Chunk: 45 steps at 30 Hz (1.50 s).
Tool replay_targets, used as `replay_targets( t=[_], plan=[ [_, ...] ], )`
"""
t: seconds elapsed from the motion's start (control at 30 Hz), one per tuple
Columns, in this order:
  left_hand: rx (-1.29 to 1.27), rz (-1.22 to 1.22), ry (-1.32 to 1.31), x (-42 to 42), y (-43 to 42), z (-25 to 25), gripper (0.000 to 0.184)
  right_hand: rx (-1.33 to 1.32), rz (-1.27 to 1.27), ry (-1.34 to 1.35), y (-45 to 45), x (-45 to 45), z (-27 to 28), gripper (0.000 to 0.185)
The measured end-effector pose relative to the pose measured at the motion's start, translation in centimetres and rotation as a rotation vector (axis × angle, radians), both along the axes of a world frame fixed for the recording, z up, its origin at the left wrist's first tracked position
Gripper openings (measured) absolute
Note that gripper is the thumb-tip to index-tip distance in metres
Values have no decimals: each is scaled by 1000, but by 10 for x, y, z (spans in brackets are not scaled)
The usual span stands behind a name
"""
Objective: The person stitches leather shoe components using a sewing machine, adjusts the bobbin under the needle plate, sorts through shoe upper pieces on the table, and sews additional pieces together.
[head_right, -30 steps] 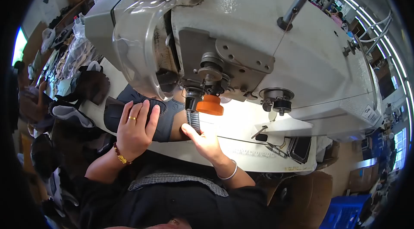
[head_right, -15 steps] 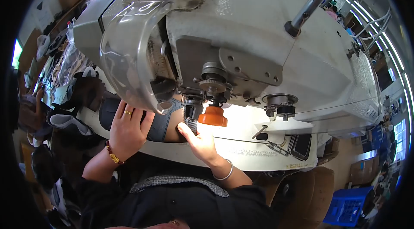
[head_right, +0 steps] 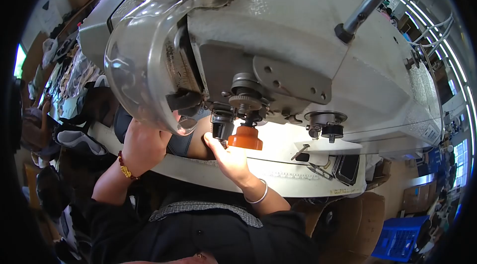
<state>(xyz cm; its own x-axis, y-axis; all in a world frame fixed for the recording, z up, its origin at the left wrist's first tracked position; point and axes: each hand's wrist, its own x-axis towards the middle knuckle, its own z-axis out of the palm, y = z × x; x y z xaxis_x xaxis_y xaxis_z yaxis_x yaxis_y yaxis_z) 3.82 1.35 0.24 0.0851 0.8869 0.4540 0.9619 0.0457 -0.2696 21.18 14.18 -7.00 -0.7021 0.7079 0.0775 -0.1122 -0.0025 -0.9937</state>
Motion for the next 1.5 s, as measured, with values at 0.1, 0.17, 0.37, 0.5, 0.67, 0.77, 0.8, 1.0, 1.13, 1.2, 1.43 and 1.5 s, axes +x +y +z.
replay_targets(
  t=[0.1,0.17,0.37,0.5,0.67,0.77,0.8,1.0,1.13,1.2,1.43,1.5],
  plan=[
    [-14,-30,-16,-4,1,3,43,-13,-31,-33,-4,-1,6,14],
    [-24,-35,-11,-5,2,4,43,-3,-31,-48,-3,-2,6,14],
    [-35,-23,-8,-6,7,10,40,206,-32,13,7,-4,-10,17],
    [-18,-31,29,-8,10,15,37,233,-75,48,5,-10,0,21],
    [-32,-73,-18,-16,14,19,38,313,-52,-100,9,-9,-4,22],
    [-110,-87,-37,-28,18,17,41,246,-36,-180,12,-11,-21,20],
    [-144,-84,-33,-32,19,17,42,227,-39,-131,10,-14,-22,19],
    [-91,-175,-47,-43,22,20,47,211,0,88,-2,-12,-34,20],
    [-138,-157,-78,-44,22,18,50,150,9,94,-9,-4,-45,24],
    [-157,-154,-130,-43,23,18,52,82,9,99,-13,-4,-36,28],
    [-200,-123,-167,-41,24,17,62,108,-21,84,-8,-1,-49,35],
    [-196,-113,-163,-39,24,16,62,84,-23,65,-5,0,-51,37]
  ],
)
